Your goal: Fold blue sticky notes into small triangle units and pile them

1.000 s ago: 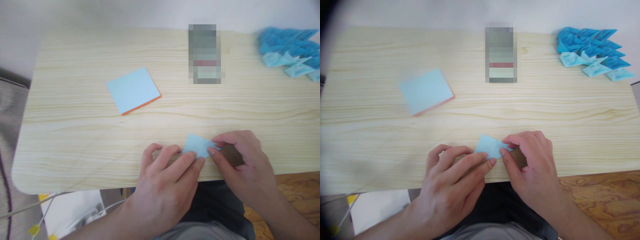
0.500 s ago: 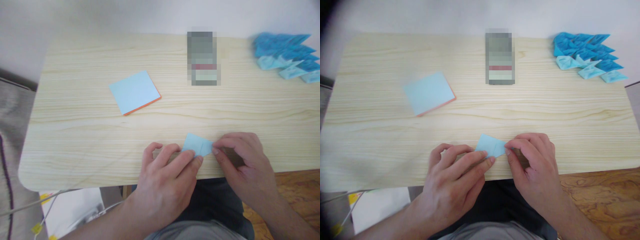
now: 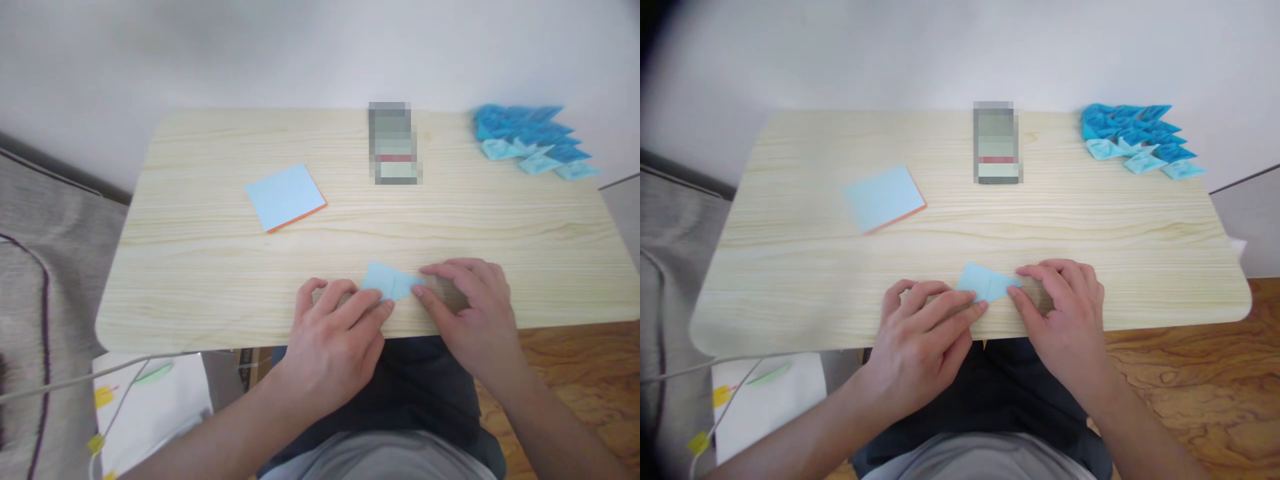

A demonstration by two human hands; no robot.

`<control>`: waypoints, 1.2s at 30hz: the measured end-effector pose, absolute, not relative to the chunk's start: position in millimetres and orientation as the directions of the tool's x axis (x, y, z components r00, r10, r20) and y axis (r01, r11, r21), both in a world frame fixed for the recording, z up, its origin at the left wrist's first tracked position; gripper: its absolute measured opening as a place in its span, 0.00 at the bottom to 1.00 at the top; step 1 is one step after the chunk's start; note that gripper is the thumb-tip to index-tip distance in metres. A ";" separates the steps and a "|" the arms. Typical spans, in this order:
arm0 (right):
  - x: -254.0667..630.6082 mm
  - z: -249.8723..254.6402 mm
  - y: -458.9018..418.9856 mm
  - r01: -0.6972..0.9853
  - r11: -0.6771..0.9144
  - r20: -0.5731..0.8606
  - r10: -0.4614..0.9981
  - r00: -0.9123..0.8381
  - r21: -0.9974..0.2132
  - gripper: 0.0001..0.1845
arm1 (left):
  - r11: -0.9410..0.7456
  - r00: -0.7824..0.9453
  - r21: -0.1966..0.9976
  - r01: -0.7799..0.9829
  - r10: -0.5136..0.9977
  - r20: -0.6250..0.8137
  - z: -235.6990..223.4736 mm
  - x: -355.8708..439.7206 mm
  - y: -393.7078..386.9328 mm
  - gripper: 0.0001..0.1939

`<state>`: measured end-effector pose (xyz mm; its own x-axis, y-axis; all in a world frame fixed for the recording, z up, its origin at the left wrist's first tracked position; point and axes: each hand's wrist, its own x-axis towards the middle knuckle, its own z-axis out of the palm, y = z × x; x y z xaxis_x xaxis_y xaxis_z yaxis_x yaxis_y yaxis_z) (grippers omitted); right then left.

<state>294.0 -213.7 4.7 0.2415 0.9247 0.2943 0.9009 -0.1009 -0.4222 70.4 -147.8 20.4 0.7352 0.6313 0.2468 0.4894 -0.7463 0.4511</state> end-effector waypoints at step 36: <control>286.4 3.6 -210.6 0.873 0.160 0.325 0.946 -0.002 -0.461 0.10 | -0.758 0.743 0.471 0.450 0.611 0.273 21.4 61.5 -146.7 0.12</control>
<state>286.4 -210.6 3.6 -0.0022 0.9456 0.3252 0.8729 0.1605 -0.4607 61.5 -146.7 21.4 0.7429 0.6112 0.2732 0.4505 -0.7582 0.4713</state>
